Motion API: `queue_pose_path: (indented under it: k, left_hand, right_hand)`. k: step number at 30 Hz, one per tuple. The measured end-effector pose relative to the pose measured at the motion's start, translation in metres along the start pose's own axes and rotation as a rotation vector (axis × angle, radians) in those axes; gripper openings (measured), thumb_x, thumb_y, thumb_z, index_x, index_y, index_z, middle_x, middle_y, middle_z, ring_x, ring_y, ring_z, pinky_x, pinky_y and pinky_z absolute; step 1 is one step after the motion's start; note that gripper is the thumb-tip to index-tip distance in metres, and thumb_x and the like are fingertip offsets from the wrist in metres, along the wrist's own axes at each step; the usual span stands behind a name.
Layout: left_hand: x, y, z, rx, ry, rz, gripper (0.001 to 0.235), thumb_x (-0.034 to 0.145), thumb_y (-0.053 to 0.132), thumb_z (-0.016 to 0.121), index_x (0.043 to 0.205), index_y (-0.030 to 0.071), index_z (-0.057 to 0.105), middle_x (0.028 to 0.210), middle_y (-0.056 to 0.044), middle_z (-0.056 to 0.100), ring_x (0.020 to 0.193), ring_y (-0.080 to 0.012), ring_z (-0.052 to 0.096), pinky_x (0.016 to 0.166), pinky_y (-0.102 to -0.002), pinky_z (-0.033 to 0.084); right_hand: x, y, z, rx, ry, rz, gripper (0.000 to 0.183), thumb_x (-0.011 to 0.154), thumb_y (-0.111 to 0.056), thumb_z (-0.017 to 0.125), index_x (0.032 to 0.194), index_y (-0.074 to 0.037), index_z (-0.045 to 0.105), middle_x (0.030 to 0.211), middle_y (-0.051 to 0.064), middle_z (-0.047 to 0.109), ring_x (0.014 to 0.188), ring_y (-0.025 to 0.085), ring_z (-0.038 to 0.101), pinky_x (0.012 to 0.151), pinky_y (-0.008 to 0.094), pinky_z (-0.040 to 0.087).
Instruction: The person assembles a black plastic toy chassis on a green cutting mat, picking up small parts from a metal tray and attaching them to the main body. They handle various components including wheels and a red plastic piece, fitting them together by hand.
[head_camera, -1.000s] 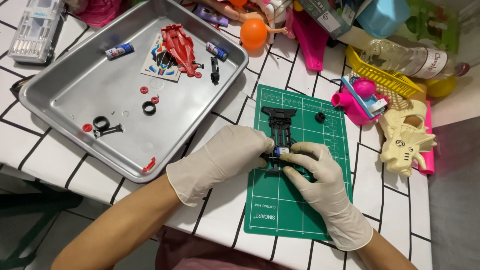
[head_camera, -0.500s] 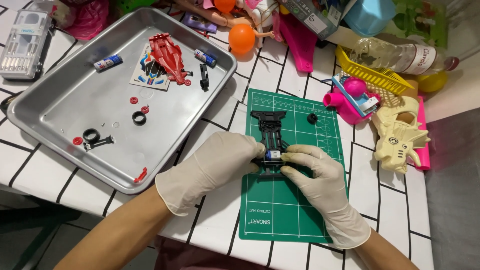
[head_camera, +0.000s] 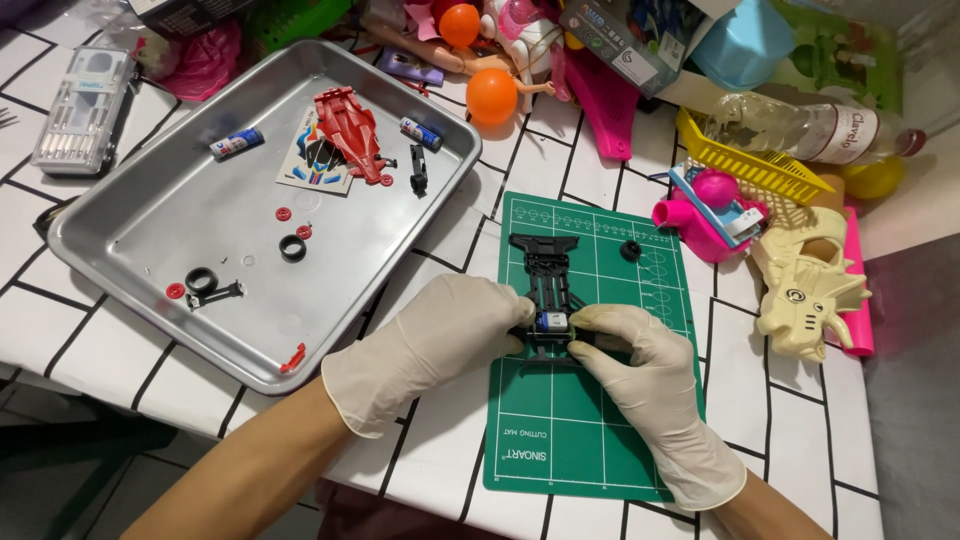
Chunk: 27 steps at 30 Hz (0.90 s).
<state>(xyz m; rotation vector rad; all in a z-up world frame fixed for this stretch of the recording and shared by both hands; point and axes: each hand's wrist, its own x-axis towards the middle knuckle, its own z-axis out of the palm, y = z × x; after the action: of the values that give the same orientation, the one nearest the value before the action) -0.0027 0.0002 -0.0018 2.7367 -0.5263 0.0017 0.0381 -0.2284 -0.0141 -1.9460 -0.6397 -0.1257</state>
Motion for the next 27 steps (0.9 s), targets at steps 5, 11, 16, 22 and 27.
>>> queue_pose_path:
  k: [5,11,16,22,27]
  left_hand:
    - [0.0,-0.001,0.0,-0.02,0.005,-0.007,0.02,0.09,0.028,0.075,0.108,0.02,0.073,0.081,-0.002,0.075,0.079,-0.0232,0.077,0.071,-0.039,0.062]
    - [0.002,-0.002,0.003,-0.042,0.005,-0.005,0.021,0.088,0.028,0.076,0.107,0.021,0.074,0.079,-0.001,0.074,0.077,-0.0222,0.076,0.07,-0.037,0.062]
    - [0.002,-0.004,0.004,-0.032,-0.004,0.004,0.016,0.091,0.03,0.073,0.105,0.022,0.075,0.077,-0.001,0.074,0.074,-0.0228,0.076,0.069,-0.037,0.062]
    - [0.002,-0.002,0.004,-0.002,0.0,0.021,0.016,0.089,0.031,0.075,0.103,0.022,0.075,0.076,0.0,0.074,0.073,-0.0214,0.076,0.068,-0.036,0.062]
    - [0.002,-0.005,0.007,-0.015,0.024,0.04,0.013,0.091,0.031,0.073,0.098,0.021,0.076,0.073,0.0,0.073,0.07,-0.0216,0.076,0.067,-0.035,0.061]
  right_hand:
    - [0.0,0.002,0.0,-0.013,-0.002,0.01,0.029,0.066,0.002,0.092,0.092,-0.005,0.081,0.096,0.009,0.08,0.089,0.02,0.079,0.075,0.026,0.065]
    - [0.0,0.003,0.0,-0.005,-0.011,0.023,0.026,0.067,0.002,0.091,0.09,-0.005,0.081,0.094,0.01,0.08,0.088,0.021,0.079,0.075,0.027,0.065]
    - [0.0,0.006,0.0,0.023,-0.015,0.056,0.025,0.066,0.003,0.091,0.088,-0.005,0.081,0.093,0.01,0.08,0.09,0.021,0.079,0.075,0.027,0.065]
    - [0.002,0.009,-0.001,0.018,-0.028,0.07,0.025,0.065,0.004,0.091,0.086,-0.005,0.081,0.091,0.011,0.08,0.09,0.023,0.079,0.075,0.028,0.065]
    - [0.003,0.005,-0.002,0.027,-0.04,0.071,0.022,0.066,0.004,0.091,0.084,-0.006,0.082,0.089,0.009,0.08,0.089,0.021,0.079,0.074,0.027,0.065]
